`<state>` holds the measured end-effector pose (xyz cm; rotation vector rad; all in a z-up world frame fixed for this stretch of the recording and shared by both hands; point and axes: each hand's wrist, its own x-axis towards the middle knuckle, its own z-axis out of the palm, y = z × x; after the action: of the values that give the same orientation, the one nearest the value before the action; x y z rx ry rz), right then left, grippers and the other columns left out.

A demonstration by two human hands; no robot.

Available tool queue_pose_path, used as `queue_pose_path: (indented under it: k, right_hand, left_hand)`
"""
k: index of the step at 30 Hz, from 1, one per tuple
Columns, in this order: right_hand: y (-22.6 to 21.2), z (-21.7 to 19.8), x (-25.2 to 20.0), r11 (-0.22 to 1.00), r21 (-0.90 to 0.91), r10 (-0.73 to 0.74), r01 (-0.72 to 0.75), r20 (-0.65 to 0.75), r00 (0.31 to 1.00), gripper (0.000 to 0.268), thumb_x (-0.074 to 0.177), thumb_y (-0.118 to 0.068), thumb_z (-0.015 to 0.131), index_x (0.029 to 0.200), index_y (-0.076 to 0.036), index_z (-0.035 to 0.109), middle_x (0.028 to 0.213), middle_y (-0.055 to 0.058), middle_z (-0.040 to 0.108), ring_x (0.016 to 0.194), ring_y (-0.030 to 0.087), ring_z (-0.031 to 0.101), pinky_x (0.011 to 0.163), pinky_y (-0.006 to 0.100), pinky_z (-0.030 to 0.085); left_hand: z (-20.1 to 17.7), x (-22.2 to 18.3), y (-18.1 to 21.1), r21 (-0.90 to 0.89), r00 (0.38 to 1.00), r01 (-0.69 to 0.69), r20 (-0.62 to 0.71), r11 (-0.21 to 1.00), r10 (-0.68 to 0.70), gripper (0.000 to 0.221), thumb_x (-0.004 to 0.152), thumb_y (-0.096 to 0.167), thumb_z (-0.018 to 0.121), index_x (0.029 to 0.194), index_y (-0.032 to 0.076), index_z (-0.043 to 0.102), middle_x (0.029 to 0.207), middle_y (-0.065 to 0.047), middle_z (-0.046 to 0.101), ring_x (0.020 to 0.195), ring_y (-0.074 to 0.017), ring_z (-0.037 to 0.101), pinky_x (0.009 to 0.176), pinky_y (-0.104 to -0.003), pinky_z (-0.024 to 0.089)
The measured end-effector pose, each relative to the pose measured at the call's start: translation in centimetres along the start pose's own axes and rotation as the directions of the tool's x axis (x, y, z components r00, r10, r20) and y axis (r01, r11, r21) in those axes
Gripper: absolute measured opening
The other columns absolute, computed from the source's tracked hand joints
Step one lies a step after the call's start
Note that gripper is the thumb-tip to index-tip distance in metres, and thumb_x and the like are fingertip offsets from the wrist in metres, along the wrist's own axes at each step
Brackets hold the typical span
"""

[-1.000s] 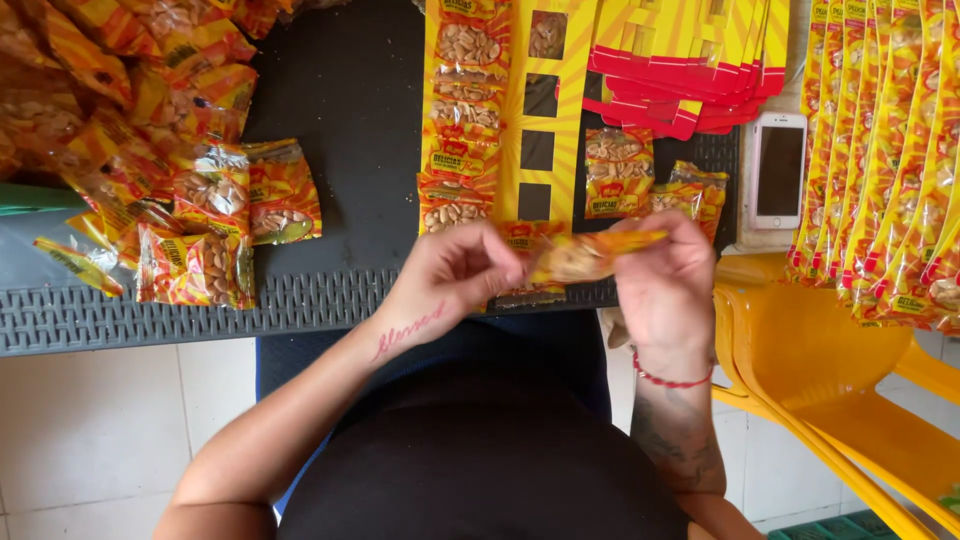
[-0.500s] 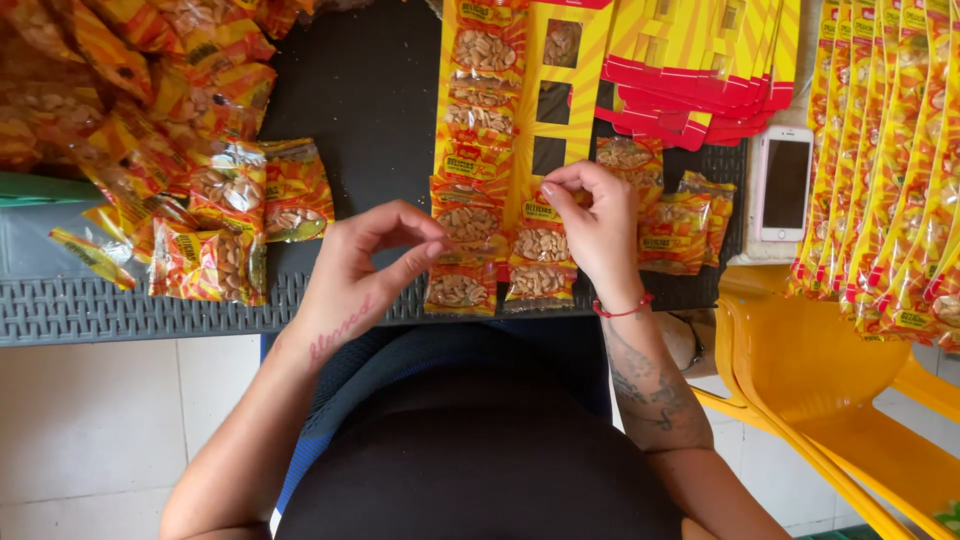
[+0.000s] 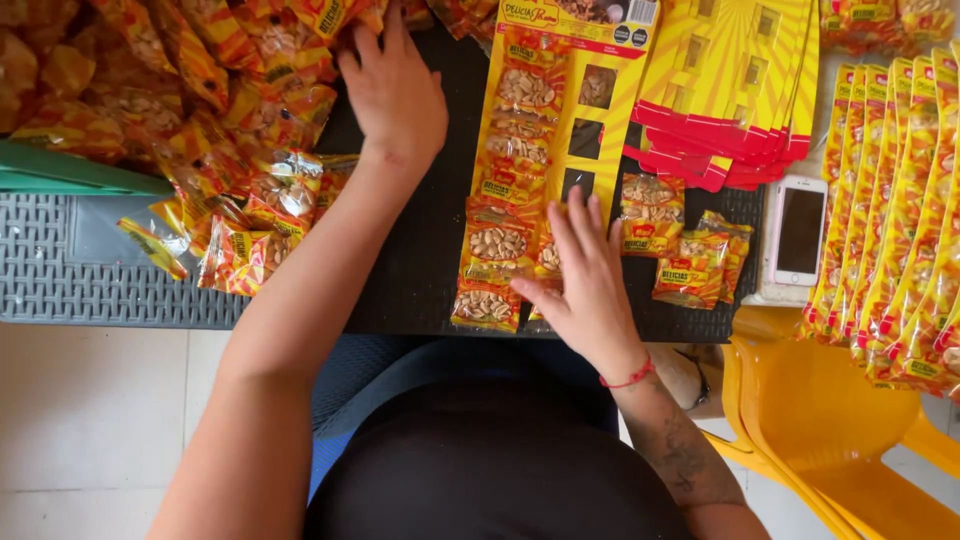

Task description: Attaching small snack packets to a cardboard display strip for retail sale

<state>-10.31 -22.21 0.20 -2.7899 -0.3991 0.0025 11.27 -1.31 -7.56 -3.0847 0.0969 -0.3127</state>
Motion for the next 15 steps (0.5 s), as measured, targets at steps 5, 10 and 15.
queue_pose_path:
  k: [5,10,15]
  right_hand:
    - [-2.1,-3.6,-0.3,0.925,0.375,0.078,0.067,-0.358,0.931,0.051,0.094,-0.021,0.075,0.136,0.002,0.059,0.149,0.020,0.054,0.146,0.039,0.047,0.127,0.052,0.036]
    - [-3.1,-3.5,1.2,0.612,0.781,0.125,0.128,-0.255,0.959,0.054,0.096,-0.011,0.071,0.143,-0.001,0.046,0.151,0.022,0.049,0.141,0.035,0.053,0.124,0.046,0.042]
    - [-3.6,-1.2,2.8,0.119,0.990,0.268,-0.071,0.036,0.963,0.034,0.087,-0.002,0.078,0.119,0.001,0.065,0.106,0.012,0.075,0.093,0.014,0.072,0.088,0.025,0.061]
  left_hand:
    - [-5.0,-1.0,-1.0,-0.124,0.960,-0.067,-0.279,0.990,0.030,0.049,0.075,0.036,0.087,0.116,0.015,0.072,0.116,0.001,0.058,0.107,-0.0283,0.049,0.083,-0.043,0.042]
    - [-14.5,-8.8,-2.4,-0.937,0.989,-0.140,-0.147,0.319,0.002,0.025,0.085,-0.004,0.074,0.099,0.011,0.058,0.083,-0.004,0.072,0.069,-0.0133,0.064,0.060,-0.026,0.048]
    - [-15.3,-12.3,-2.1,-0.957,0.961,0.252,0.231,-0.143,0.151,0.036,0.090,0.005,0.079,0.122,0.011,0.062,0.089,-0.008,0.080,0.082,-0.0039,0.071,0.075,-0.018,0.060]
